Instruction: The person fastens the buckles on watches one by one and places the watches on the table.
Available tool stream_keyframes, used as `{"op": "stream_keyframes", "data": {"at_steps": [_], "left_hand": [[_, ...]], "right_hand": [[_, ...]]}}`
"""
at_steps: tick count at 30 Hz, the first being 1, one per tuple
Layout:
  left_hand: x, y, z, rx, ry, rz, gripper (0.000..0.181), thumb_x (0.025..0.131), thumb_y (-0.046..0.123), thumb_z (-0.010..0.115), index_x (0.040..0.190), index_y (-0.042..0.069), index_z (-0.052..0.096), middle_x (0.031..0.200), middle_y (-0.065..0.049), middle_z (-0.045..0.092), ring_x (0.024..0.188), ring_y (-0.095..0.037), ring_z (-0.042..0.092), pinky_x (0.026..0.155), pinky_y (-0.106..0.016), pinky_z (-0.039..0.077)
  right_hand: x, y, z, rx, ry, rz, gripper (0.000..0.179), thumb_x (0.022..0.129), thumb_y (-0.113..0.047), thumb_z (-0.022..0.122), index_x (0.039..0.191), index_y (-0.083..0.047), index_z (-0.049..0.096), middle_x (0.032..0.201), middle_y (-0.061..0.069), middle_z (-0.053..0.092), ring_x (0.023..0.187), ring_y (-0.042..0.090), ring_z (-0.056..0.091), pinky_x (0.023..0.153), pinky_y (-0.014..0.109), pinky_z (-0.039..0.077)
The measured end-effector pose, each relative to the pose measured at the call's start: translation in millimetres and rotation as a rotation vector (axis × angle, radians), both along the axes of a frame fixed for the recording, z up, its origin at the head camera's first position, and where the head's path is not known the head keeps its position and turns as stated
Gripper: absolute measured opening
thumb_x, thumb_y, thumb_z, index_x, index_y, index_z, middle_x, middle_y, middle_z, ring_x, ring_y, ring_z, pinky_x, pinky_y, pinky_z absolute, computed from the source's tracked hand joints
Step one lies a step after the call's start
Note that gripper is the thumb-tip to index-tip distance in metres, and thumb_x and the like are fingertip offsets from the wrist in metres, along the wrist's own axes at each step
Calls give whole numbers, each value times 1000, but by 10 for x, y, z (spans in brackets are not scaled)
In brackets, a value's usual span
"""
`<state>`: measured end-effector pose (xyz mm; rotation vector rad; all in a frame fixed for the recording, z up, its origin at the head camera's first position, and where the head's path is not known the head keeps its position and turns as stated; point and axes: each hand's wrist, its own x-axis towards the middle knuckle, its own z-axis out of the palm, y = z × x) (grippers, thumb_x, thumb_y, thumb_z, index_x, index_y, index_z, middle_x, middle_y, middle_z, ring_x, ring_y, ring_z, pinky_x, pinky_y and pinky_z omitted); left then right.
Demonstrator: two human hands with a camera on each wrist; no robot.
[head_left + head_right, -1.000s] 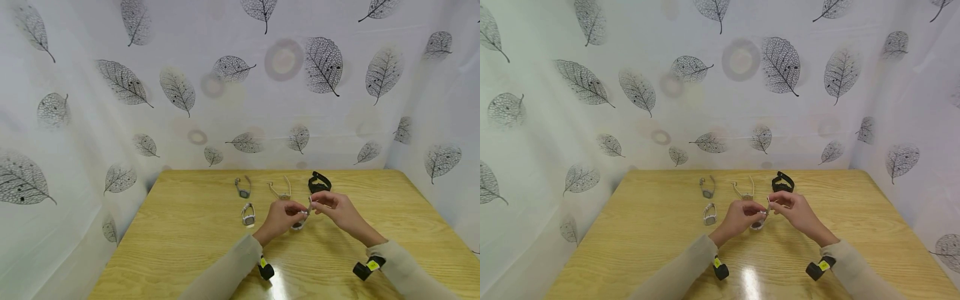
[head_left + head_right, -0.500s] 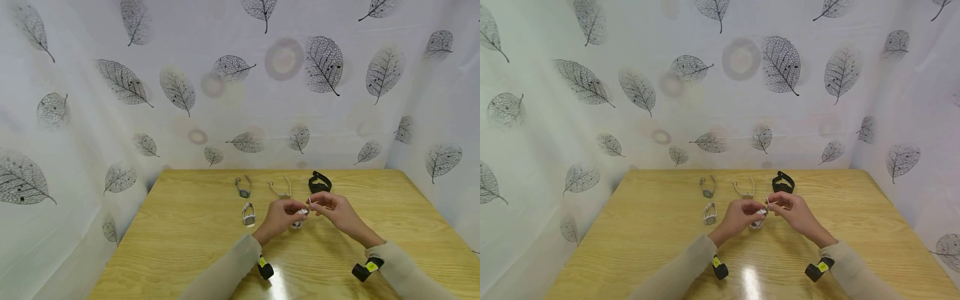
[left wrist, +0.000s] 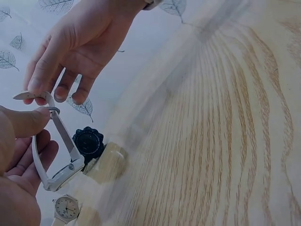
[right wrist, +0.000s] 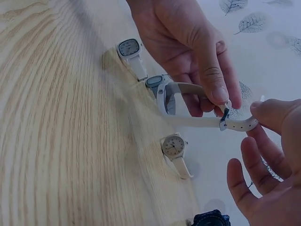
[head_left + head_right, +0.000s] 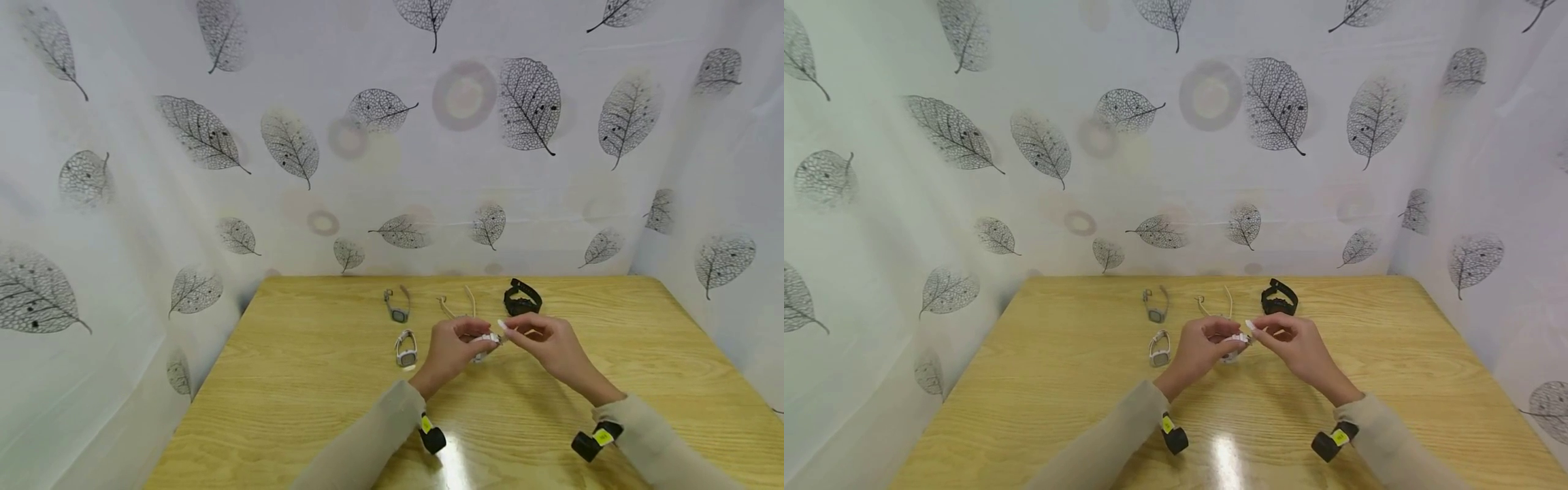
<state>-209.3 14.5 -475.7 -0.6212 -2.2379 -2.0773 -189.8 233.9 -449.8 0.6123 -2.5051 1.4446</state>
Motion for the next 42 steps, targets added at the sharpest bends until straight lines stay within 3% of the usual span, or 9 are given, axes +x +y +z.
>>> {"op": "stream_keyframes", "data": {"at_steps": [6, 11, 15, 18, 22, 28, 33, 38, 42], "left_hand": [[-7, -6, -13, 0, 5, -1, 26, 82, 8, 87, 105, 2, 77, 97, 2, 77, 86, -5, 72, 80, -26, 61], [-16, -10, -35, -26, 31, 6, 24, 83, 8, 87, 105, 4, 78, 99, 0, 77, 88, -4, 72, 80, -25, 60], [-19, -13, -37, -26, 51, 2, 23, 83, 6, 86, 104, 7, 78, 100, -5, 77, 88, -4, 72, 81, -25, 61], [-13, -14, -30, -23, 60, -5, 24, 83, 4, 86, 105, 7, 78, 100, -8, 77, 86, -4, 72, 80, -25, 61], [-1, -15, -19, -26, 61, -14, 25, 83, 4, 86, 107, 6, 78, 100, -12, 77, 85, -4, 72, 79, -25, 61], [6, -11, -17, -36, 42, -20, 26, 85, 6, 85, 110, 6, 77, 100, -10, 77, 88, -9, 73, 79, -23, 60], [10, -19, -29, -25, 7, -17, 30, 86, 8, 84, 114, 3, 76, 97, -7, 78, 84, -10, 74, 75, -23, 61], [3, -33, -22, -21, -4, -18, 29, 84, 8, 85, 112, 8, 77, 96, -2, 78, 80, -7, 73, 73, -25, 61], [-9, -44, -13, -15, -1, -21, 30, 83, 7, 86, 111, 10, 77, 94, -1, 78, 79, -6, 73, 73, -27, 62]], "right_hand": [[-15, 6, 13, 168, 145, 3, 16, 94, -12, 77, 108, -21, 78, 98, -9, 71, 77, 6, 63, 71, 29, 59], [-38, -13, 60, 278, 271, 30, 17, 89, -7, 81, 101, -19, 78, 92, -12, 68, 72, 0, 56, 65, 35, 58], [-54, -34, 92, 328, 309, 60, 17, 87, -4, 81, 98, -17, 78, 91, -11, 69, 71, -2, 55, 63, 35, 57], [-54, -41, 104, 354, 300, 78, 17, 87, -3, 81, 96, -17, 78, 89, -11, 68, 71, -3, 54, 58, 29, 53], [-48, -44, 116, 365, 268, 96, 16, 88, -5, 80, 95, -19, 77, 88, -14, 65, 71, -2, 53, 55, 22, 47], [-48, -60, 75, 344, 272, 94, 17, 89, -4, 79, 97, -18, 78, 92, -12, 67, 73, -1, 57, 64, 32, 57], [-25, -70, -16, 269, 280, 29, 18, 90, -2, 78, 105, -12, 77, 97, -5, 72, 77, 4, 66, 67, 33, 61], [13, -59, -91, 192, 232, -40, 18, 91, -5, 78, 107, -14, 75, 97, -6, 74, 81, 8, 70, 68, 30, 60], [13, -67, -117, 163, 272, -46, 18, 91, -3, 78, 104, -16, 78, 99, -8, 74, 85, 6, 69, 72, 24, 59]]}}
